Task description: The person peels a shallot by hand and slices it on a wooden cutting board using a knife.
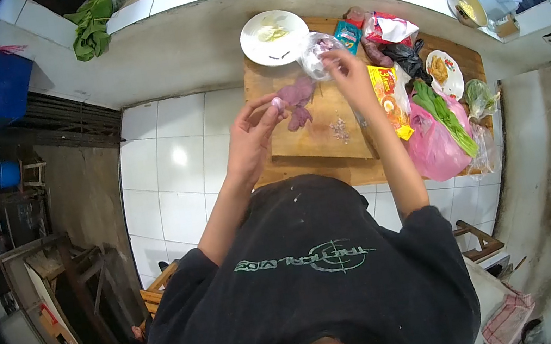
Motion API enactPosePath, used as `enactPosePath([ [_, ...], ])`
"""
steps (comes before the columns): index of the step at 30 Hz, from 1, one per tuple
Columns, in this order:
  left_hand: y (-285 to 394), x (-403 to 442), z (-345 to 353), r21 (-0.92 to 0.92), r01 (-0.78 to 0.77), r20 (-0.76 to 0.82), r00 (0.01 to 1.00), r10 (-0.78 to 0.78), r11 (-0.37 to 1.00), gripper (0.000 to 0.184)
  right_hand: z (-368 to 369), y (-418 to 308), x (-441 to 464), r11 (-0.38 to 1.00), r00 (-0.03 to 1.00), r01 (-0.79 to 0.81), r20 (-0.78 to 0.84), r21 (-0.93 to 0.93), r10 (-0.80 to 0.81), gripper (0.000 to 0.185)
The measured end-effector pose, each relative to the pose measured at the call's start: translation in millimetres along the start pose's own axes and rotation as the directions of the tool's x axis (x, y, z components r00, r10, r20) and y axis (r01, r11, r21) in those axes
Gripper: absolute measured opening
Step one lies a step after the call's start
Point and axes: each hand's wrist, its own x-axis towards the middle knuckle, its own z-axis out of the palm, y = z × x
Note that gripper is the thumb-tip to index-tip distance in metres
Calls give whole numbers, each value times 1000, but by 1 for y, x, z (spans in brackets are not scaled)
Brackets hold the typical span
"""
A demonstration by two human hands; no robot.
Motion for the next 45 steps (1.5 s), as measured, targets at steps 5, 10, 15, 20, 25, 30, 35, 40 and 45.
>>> enactPosePath([
  [5,12,-1,19,229,-92,0,996,94,969,33,7,-110,-55,960,987,-15,158,281,-31,23],
  [10,20,-6,31,284,-154,34,988,150,947,28,11,-105,-63,965,991,87,76,249,-109,24],
  [15,18,-11,34,330,-224,44,974,222,917,23,9,-107,-66,966,990,92,81,241,-115,21],
  [20,13,-11,35,325,-281,54,959,279,903,21,8,-111,-67,971,988,131,53,203,-144,19],
  [25,4,-11,33,417,-317,52,944,326,852,19,9,-122,-68,988,994,84,52,129,-91,14],
  [30,4,-14,37,426,-376,81,922,379,823,18,15,-115,-68,994,999,41,20,106,-43,14],
  [35,8,-12,38,337,-292,42,955,295,895,22,20,-115,-71,954,998,-43,-20,297,52,12],
  [40,9,-7,33,324,-301,47,952,302,897,23,20,-114,-74,930,999,-29,-9,367,35,13],
  [45,10,-9,30,334,-288,73,957,280,897,23,13,-115,-74,963,999,4,32,269,-13,15],
])
